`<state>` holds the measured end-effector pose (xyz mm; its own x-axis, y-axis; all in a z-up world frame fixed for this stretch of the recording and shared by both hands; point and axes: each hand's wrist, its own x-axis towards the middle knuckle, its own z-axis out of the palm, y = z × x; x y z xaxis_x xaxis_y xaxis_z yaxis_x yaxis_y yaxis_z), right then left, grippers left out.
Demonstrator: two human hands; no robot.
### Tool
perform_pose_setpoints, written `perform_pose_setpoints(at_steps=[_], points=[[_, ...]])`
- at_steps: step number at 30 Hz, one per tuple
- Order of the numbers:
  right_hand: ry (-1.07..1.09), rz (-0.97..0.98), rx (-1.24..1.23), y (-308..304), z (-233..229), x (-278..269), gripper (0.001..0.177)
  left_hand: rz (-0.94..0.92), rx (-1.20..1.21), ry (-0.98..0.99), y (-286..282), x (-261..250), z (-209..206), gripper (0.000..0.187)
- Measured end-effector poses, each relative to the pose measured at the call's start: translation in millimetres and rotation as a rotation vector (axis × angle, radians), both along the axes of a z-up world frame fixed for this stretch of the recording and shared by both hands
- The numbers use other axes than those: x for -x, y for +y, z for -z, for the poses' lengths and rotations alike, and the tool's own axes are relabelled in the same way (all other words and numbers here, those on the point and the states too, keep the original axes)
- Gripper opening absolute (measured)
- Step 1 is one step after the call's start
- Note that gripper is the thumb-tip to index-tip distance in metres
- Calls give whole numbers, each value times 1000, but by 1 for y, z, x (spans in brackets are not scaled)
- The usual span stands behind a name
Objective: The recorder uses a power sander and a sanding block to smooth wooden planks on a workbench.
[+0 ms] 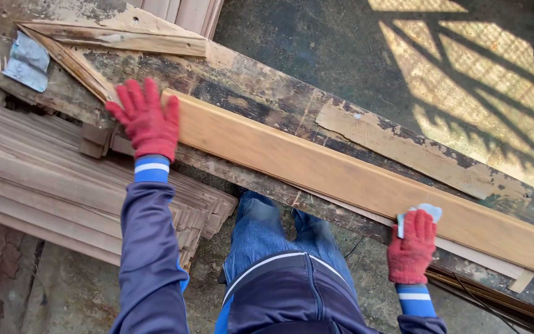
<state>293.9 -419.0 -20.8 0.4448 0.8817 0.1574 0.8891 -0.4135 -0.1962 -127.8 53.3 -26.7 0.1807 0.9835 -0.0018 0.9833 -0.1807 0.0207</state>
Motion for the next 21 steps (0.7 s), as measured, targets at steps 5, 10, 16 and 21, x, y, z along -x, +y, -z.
perform_pose_setpoints(at_steps=[5,10,16,21], points=[[17,-71,9,127,18,122,55,-35,230,117,-7,-24,-24,77],[106,-303,-34,260,9,243,61,73,36,-51,-5,-11,-9,78],[9,-144,27,151,20,141,56,61,131,-41,-2,-13,-20,81],[93,-166,47,164,2,155,49,34,59,-117,-4,-9,-7,84]])
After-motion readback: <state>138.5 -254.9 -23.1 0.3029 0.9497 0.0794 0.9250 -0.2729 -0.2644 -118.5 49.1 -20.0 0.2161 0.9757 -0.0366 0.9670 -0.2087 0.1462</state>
